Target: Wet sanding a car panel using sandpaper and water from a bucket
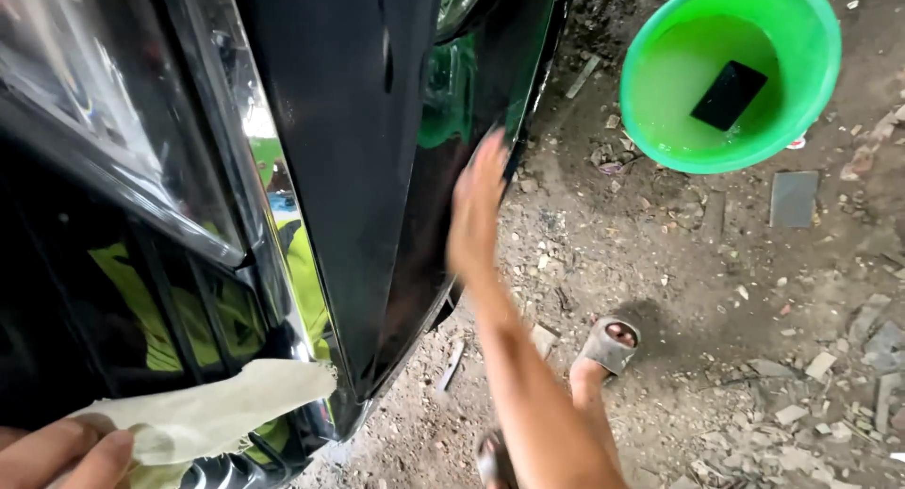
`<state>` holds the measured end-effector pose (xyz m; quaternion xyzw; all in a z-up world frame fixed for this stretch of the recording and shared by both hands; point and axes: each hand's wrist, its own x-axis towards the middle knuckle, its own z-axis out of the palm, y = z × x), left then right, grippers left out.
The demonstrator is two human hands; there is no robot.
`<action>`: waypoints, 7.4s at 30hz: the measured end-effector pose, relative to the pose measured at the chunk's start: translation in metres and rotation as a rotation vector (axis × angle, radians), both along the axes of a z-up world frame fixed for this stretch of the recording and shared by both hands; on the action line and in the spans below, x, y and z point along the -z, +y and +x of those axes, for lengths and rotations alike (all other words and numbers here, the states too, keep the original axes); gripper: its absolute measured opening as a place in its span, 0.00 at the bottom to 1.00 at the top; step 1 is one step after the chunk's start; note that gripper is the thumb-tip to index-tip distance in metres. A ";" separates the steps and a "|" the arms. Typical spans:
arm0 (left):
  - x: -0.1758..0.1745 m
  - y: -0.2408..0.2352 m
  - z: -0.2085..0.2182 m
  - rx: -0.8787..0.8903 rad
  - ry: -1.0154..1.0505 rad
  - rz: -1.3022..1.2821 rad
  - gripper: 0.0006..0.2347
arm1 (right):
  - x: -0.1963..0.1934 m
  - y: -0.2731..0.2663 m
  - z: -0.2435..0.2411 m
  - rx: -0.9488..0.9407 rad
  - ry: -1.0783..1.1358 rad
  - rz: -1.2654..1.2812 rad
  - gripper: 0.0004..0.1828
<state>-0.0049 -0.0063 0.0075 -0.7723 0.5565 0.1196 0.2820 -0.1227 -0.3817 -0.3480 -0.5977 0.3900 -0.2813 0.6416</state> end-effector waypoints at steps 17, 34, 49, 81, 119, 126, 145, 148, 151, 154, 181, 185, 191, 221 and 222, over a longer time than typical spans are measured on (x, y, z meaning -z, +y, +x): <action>-0.015 -0.053 -0.029 -0.023 -0.032 -0.071 0.06 | -0.100 0.094 -0.067 -0.179 -0.268 -0.153 0.32; -0.010 -0.033 -0.008 0.098 0.120 -0.214 0.08 | -0.121 0.070 -0.058 -0.273 -0.260 -0.142 0.46; 0.000 0.010 0.001 -0.011 0.002 -0.040 0.07 | -0.101 0.144 -0.087 -0.170 -0.313 -0.170 0.33; 0.036 0.077 0.033 -0.961 0.296 -0.535 0.18 | -0.119 0.110 -0.073 -0.122 -0.294 -0.136 0.30; -0.039 -0.117 -0.037 -0.005 0.008 -0.139 0.13 | -0.103 0.075 -0.045 0.027 -0.391 0.085 0.30; -0.042 -0.136 -0.042 0.120 0.096 -0.384 0.12 | -0.106 0.088 -0.078 0.053 -0.161 0.013 0.31; -0.034 -0.161 -0.015 0.328 0.294 -0.532 0.08 | -0.009 0.092 -0.052 0.136 -0.219 -0.305 0.19; -0.034 -0.162 -0.017 0.341 0.299 -0.567 0.06 | -0.029 0.077 -0.049 0.061 -0.272 -0.393 0.24; -0.035 -0.160 -0.018 0.305 0.288 -0.556 0.10 | -0.048 0.071 -0.059 -0.082 -0.340 -0.395 0.28; -0.035 -0.157 -0.018 0.205 0.324 -0.522 0.12 | -0.049 0.075 -0.056 -0.152 -0.288 -0.373 0.34; -0.040 -0.161 -0.028 0.268 0.175 -0.491 0.10 | -0.165 0.087 -0.071 -0.086 0.034 0.455 0.35; -0.035 -0.156 -0.012 0.349 0.257 -0.520 0.11 | -0.054 0.081 -0.026 0.054 0.021 0.259 0.33; -0.046 -0.162 -0.021 0.279 0.190 -0.444 0.11 | -0.157 0.083 -0.077 -0.009 -0.109 0.450 0.32; -0.027 -0.136 -0.021 0.140 0.235 -0.604 0.11 | -0.127 0.110 -0.111 0.148 -0.162 -0.125 0.20; -0.031 -0.139 -0.025 0.142 0.236 -0.604 0.11 | -0.121 0.115 -0.107 0.150 -0.161 -0.125 0.20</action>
